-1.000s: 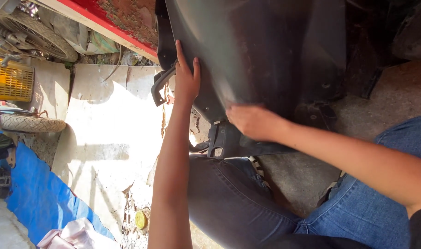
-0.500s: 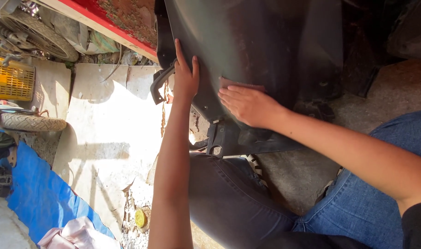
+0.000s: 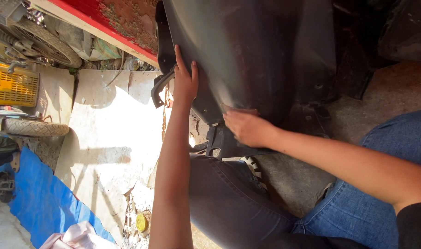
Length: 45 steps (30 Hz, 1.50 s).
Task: The person uses sandpaper to smooth the surface of a detached motorcycle plastic body panel.
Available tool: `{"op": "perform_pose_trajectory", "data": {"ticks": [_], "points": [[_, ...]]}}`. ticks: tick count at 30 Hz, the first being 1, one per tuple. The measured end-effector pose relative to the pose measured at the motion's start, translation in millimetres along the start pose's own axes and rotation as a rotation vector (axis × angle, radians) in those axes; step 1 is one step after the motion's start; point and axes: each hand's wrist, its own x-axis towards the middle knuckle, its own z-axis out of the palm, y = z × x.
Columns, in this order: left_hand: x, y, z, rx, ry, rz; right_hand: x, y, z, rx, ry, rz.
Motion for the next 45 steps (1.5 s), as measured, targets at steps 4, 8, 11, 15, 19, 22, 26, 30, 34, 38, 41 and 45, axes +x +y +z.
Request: {"op": "perform_pose_trajectory", "data": {"ticks": [4, 8, 11, 15, 19, 22, 26, 30, 34, 38, 41, 45], "points": [[-1.2, 2.8, -0.7, -0.002, -0.02, -0.023, 0.8, 22.7, 13.1, 0.114, -0.098, -0.07], [-2.5, -1.7, 2.7, -0.004, 0.003, -0.013, -8.1, 53.2, 5.0, 0.376, 0.204, 0.175], [-0.7, -3.1, 1.6, 0.002, 0.016, 0.029, -18.0, 44.3, 12.8, 0.41, 0.247, 0.121], [-1.3, 5.3, -2.1, 0.006, -0.013, -0.013, -28.6, 63.8, 40.2, 0.566, 0.199, -0.06], [-2.0, -0.8, 0.8, -0.01, -0.007, -0.016, -48.9, 74.3, 12.7, 0.585, 0.276, 0.22], [-0.6, 0.8, 0.1, 0.006, -0.007, -0.001, -57.3, 51.1, 22.9, 0.483, 0.295, 0.372], [-2.3, 11.0, -5.2, 0.016, -0.039, -0.038, -63.3, 50.5, 48.2, 0.64, 0.231, 0.26], [-4.0, 4.9, -2.1, 0.016, -0.024, -0.019, -72.0, 69.3, 43.6, 0.687, 0.432, 0.56], [-0.9, 8.4, -3.6, 0.038, -0.027, -0.013, -66.5, 32.6, 49.6, 0.721, 0.547, 0.68], [-1.1, 14.6, -7.0, 0.075, -0.06, -0.077, -68.0, 32.8, 56.9, 0.737, 0.325, 0.65], [-5.2, 10.0, -4.1, 0.069, -0.044, -0.069, -69.3, 47.4, 52.2, 0.779, 0.406, 0.742], [-2.4, 13.3, -7.1, 0.059, -0.035, -0.05, -61.8, 25.7, 40.8, 0.814, 0.611, 0.849]]}}
